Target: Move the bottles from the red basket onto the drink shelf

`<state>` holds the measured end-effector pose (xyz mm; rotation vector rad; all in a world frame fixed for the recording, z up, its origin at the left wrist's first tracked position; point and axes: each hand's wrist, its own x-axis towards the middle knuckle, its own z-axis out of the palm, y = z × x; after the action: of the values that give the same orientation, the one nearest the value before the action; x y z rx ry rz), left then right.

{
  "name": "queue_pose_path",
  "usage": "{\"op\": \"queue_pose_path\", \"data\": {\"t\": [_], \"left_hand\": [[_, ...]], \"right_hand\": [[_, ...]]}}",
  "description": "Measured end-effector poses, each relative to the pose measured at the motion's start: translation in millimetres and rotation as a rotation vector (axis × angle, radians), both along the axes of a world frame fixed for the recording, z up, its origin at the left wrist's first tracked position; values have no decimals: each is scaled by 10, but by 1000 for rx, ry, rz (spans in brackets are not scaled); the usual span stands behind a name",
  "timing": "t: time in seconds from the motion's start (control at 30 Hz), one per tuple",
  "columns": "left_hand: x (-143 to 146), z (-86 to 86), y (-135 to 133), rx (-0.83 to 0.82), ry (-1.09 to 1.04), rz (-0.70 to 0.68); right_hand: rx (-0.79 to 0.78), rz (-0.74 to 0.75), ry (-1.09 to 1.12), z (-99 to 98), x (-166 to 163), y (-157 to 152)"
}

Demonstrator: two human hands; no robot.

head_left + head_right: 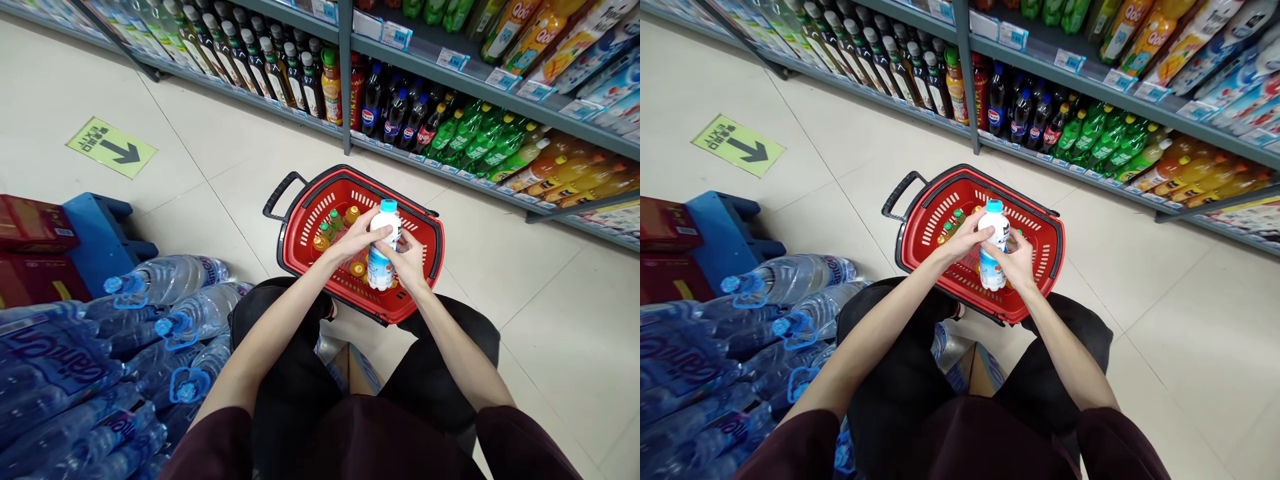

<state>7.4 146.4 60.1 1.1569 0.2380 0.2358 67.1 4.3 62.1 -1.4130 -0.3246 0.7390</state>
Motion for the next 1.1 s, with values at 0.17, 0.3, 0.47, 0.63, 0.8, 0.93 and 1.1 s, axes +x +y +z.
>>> {"op": "queue_pose_path", "data": {"t": [0.17,0.3,0.47,0.63,0.8,0.93,1.1], "left_hand": [[20,-9,-3,-260,-30,-39],[-28,48,8,-297,18,-54],[-76,143,31,-256,16,-67],[-67,130,50,-221,10,-74],[-67,136,55,-234,-7,-77],[-72,163,53,-270,-24,-52],[-59,134,50,-275,-21,-70]], "right_hand": [[131,32,122,31,-43,-12],[166,121,224,48,-75,-6],[177,223,343,94,-131,39],[143,247,387,38,-150,63],[74,217,353,4,-142,76],[80,195,352,22,-145,84],[99,198,366,11,-147,79]]}}
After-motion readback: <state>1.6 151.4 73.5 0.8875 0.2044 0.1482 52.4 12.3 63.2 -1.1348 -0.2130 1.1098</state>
